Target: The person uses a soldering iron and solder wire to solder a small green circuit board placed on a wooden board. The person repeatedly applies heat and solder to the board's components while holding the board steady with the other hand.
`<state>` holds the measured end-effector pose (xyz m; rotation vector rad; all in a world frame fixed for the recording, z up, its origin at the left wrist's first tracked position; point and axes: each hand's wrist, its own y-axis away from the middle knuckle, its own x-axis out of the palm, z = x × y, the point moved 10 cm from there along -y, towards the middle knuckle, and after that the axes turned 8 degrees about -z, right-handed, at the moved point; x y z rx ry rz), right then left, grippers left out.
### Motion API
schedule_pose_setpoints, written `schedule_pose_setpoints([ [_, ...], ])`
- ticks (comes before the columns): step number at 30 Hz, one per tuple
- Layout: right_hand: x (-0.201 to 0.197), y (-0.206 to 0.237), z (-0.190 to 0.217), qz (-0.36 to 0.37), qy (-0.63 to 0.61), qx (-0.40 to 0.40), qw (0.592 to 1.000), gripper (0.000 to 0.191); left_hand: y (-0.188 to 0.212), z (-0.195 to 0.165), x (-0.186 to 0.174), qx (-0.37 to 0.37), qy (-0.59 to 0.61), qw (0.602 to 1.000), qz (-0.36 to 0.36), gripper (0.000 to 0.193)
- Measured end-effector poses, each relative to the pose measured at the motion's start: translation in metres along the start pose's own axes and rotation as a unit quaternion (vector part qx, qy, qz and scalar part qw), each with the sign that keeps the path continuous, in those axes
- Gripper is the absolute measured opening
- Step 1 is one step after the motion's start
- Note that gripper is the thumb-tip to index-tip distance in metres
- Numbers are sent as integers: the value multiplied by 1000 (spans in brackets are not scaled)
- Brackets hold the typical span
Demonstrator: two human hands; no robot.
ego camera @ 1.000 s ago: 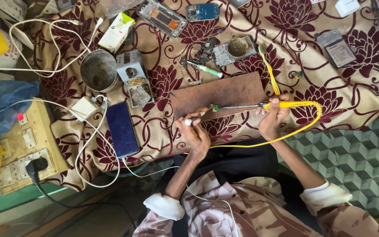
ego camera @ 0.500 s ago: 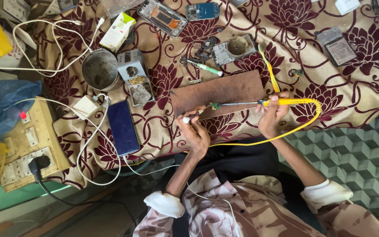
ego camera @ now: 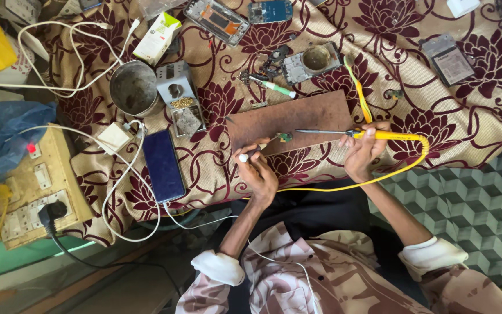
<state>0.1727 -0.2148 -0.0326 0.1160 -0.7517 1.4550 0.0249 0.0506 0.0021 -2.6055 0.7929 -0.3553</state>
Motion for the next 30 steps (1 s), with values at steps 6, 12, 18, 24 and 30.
schedule_pose_setpoints([
  [6,0,2,-1,1,-2,5,1000,19,-1,-15,3,53,10,998,9,7],
  [12,3,2,-2,23,10,11,1000,21,-4,-14,3,49,-47,998,0,8],
  [18,1,3,1,17,80,2,997,26,-4,-22,4,62,-38,997,12,17],
  [24,-3,5,-5,11,85,32,996,22,-4,-27,5,89,-93,991,24,19],
  [30,-6,5,-7,2,86,29,996,19,-3,-21,5,62,-71,995,22,21],
])
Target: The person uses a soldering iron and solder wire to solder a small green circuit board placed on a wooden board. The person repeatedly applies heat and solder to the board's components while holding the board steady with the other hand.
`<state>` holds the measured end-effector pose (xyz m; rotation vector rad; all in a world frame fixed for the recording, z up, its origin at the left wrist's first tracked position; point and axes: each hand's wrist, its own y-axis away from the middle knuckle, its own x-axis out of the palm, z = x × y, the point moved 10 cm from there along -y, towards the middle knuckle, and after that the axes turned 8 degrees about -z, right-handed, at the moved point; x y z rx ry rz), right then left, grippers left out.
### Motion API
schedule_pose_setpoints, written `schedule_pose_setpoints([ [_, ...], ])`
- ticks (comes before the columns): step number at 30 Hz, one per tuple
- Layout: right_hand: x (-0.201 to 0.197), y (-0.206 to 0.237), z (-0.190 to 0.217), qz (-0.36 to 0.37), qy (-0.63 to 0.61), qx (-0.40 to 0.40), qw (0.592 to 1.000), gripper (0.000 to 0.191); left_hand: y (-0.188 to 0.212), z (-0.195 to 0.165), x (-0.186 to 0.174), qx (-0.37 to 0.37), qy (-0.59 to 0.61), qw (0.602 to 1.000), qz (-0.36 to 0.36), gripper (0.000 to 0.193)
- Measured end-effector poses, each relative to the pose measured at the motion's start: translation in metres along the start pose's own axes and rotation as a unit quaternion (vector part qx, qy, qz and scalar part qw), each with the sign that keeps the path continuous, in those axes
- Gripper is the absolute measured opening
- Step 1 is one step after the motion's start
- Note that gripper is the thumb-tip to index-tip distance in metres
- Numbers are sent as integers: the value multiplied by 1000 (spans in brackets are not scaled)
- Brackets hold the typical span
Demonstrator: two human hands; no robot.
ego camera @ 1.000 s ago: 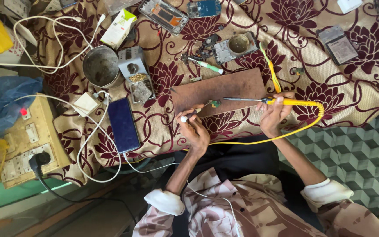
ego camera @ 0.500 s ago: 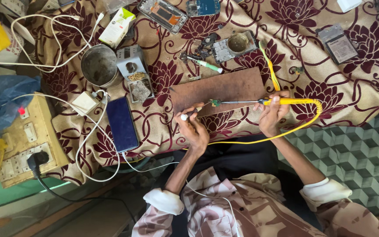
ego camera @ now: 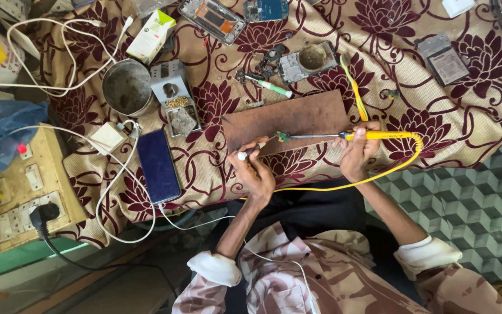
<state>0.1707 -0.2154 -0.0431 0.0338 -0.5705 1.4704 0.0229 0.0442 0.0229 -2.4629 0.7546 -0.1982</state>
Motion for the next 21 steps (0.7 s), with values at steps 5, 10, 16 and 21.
schedule_pose_setpoints([
  [5,7,0,4,17,21,-14,1000,16,0,-1,-1,9,-2,1000,-8,18],
  [10,13,-2,11,33,38,-44,998,16,1,-3,0,35,16,999,-6,19],
  [16,11,-3,10,30,26,-40,998,19,1,-4,2,41,0,999,3,23],
  [21,8,-6,5,1,-15,-21,1000,21,-1,-11,1,64,-67,996,0,19],
])
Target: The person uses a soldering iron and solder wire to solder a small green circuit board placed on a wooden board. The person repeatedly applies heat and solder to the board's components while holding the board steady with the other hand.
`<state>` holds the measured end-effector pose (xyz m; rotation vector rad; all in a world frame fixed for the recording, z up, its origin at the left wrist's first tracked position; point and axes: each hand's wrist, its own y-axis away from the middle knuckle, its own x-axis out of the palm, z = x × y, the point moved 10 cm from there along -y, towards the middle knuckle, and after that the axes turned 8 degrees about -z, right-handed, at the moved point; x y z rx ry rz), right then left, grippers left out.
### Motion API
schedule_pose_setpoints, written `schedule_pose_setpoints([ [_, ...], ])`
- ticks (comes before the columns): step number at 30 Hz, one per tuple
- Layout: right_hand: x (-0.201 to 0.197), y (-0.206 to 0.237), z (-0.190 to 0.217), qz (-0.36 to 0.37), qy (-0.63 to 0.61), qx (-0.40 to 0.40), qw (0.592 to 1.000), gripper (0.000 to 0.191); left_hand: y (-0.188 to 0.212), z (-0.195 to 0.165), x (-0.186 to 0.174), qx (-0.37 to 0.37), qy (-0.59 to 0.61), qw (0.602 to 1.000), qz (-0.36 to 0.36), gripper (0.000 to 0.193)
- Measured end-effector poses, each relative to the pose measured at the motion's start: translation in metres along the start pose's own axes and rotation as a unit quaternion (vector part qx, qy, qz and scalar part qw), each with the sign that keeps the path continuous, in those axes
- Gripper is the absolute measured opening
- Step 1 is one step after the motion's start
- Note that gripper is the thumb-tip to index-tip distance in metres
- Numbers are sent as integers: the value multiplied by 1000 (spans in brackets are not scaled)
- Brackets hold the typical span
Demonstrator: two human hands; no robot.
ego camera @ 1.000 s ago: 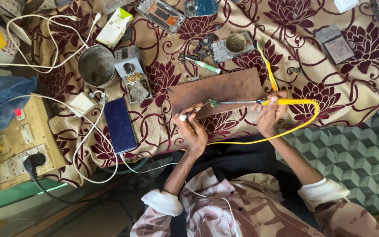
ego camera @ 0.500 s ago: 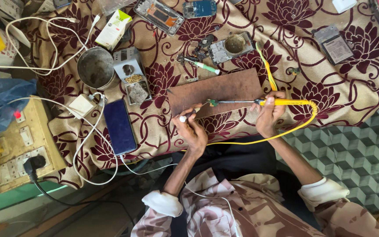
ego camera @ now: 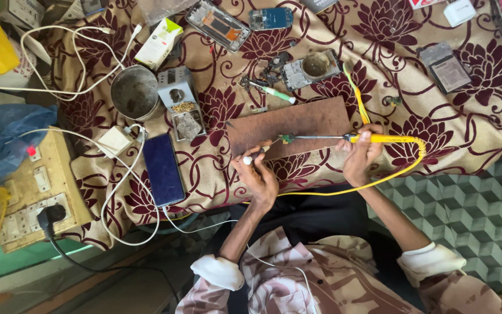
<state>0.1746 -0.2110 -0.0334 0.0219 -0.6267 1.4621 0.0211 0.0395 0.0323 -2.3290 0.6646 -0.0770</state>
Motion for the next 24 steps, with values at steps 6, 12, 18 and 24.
schedule_pose_setpoints([
  [6,4,3,3,17,-1,5,1000,21,-3,-5,-1,2,27,1000,-2,15],
  [12,2,2,2,-1,89,22,996,21,-7,-11,-1,9,10,1000,11,15],
  [18,9,1,6,20,45,-13,999,20,-3,-3,0,1,-14,1000,21,12],
  [24,11,1,9,50,63,-34,996,20,10,23,4,-79,157,984,-26,12],
])
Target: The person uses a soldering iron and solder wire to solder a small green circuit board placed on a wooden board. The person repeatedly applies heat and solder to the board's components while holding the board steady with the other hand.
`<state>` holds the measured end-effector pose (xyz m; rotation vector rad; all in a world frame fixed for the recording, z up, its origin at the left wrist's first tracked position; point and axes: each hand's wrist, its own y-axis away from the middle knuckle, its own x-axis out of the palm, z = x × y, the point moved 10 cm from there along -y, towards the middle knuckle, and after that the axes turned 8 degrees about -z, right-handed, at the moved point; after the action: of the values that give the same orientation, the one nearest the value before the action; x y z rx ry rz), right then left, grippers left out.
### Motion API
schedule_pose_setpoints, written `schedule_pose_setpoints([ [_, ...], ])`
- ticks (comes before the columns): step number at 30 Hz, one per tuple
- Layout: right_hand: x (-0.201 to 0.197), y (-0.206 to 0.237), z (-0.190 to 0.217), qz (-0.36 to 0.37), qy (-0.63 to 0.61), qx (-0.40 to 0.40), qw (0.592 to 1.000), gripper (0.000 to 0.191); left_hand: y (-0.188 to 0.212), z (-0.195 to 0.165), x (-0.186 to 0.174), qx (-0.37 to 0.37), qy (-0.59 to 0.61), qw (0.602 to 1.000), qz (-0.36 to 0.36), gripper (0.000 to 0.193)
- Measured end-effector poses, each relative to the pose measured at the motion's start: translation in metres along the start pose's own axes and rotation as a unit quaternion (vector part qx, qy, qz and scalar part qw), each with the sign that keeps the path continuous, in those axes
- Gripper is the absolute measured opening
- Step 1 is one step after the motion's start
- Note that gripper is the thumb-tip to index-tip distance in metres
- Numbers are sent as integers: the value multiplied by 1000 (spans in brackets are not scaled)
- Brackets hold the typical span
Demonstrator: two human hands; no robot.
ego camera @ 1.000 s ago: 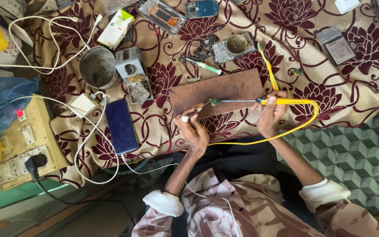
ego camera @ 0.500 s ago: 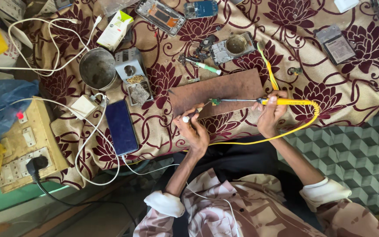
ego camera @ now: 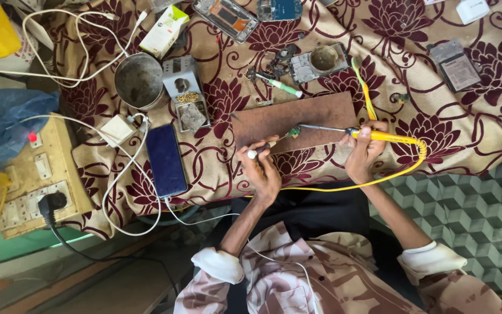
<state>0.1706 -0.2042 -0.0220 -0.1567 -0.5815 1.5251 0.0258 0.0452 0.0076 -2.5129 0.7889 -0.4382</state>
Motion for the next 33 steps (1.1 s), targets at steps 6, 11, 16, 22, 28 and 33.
schedule_pose_setpoints([
  [6,-8,-1,-5,-41,-25,12,999,20,3,7,2,-39,27,999,16,13],
  [11,-9,-1,-6,-39,-31,8,999,21,-3,-10,3,23,-8,999,30,9],
  [16,-8,-1,-10,-33,-31,20,999,20,2,9,4,-73,46,996,17,8],
  [22,-10,-3,-13,-27,-54,34,998,20,2,15,8,-70,-26,997,34,5],
  [28,-11,-6,-10,-38,-75,19,996,21,-4,7,7,-60,-18,998,22,6],
  [33,-12,-3,-8,-63,-104,20,992,22,-7,-8,6,-27,15,999,22,9],
])
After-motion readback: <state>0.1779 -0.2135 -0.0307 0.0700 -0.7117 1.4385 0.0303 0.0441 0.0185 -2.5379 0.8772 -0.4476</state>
